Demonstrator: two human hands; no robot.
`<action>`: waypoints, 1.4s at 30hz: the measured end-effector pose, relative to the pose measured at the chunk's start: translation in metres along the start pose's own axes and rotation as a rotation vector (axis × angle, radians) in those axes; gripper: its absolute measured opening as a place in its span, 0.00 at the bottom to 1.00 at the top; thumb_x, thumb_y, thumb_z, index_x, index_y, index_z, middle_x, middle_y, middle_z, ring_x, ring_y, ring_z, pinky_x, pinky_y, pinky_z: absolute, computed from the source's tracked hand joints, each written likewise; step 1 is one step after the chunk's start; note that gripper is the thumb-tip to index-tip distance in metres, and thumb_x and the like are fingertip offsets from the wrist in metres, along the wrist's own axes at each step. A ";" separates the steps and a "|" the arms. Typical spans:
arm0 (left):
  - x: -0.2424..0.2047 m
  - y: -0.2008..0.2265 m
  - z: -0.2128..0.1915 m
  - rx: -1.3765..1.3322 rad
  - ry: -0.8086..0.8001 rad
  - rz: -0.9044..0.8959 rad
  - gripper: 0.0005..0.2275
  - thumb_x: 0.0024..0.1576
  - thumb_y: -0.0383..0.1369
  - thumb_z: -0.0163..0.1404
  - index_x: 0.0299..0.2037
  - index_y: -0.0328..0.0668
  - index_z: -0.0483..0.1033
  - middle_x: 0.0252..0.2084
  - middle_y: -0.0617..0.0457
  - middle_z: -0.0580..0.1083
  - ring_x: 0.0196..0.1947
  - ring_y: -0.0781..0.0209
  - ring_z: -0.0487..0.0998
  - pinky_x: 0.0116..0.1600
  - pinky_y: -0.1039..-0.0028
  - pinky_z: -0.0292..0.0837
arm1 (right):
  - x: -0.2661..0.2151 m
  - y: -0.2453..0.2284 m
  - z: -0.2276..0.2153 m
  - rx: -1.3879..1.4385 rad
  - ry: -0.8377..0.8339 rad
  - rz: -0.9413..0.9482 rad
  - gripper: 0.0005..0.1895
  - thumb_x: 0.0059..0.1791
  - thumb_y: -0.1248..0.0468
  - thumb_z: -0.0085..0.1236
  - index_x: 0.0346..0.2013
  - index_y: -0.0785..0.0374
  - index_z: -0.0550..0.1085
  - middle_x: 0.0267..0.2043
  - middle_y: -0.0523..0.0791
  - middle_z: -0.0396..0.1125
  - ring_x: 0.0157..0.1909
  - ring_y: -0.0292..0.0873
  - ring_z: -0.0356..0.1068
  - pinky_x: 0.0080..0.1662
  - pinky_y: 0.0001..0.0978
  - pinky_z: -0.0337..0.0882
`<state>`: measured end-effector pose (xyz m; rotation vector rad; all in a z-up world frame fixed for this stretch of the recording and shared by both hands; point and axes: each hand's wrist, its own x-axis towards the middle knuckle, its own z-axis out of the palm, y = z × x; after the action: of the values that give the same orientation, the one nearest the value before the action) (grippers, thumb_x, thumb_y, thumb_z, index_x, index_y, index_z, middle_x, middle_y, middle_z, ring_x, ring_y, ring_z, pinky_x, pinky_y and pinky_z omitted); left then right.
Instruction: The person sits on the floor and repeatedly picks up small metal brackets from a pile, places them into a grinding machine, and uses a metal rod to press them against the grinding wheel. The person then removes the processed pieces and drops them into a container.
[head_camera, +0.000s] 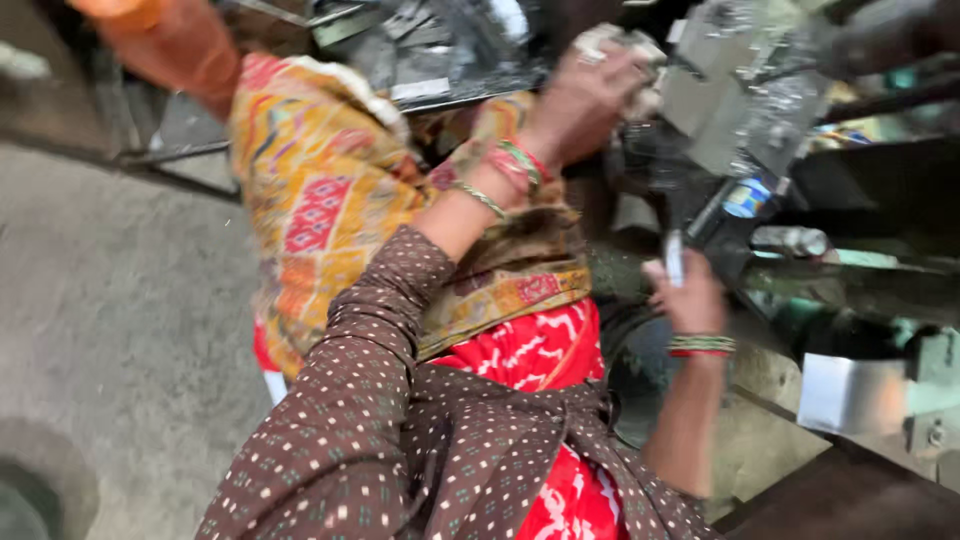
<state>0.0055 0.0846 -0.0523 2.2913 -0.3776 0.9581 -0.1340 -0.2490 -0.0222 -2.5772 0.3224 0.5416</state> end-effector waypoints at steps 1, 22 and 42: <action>-0.016 -0.019 -0.013 0.076 0.020 -0.096 0.15 0.54 0.35 0.57 0.50 0.41 0.76 0.51 0.46 0.75 0.53 0.43 0.75 0.59 0.50 0.66 | -0.005 -0.013 -0.015 0.167 0.021 -0.101 0.28 0.49 0.55 0.63 0.61 0.62 0.68 0.40 0.47 0.74 0.34 0.45 0.72 0.37 0.38 0.72; -0.092 -0.210 -0.006 0.308 -0.175 -0.154 0.08 0.54 0.32 0.51 0.36 0.54 0.85 0.41 0.55 0.77 0.49 0.54 0.76 0.53 0.59 0.66 | -0.018 -0.051 -0.024 0.127 0.495 -0.391 0.11 0.57 0.65 0.62 0.51 0.68 0.76 0.54 0.49 0.69 0.47 0.42 0.74 0.49 0.33 0.75; -0.022 -0.114 -0.106 -0.097 0.239 -0.661 0.10 0.54 0.28 0.59 0.45 0.48 0.82 0.41 0.50 0.82 0.41 0.48 0.84 0.46 0.61 0.76 | -0.020 -0.053 -0.020 0.201 0.531 -0.456 0.09 0.54 0.67 0.65 0.47 0.67 0.77 0.54 0.50 0.70 0.47 0.43 0.74 0.47 0.32 0.76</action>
<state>-0.0129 0.2406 -0.0603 1.9700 0.4071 0.8220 -0.1290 -0.2108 0.0244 -2.4425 -0.0467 -0.3272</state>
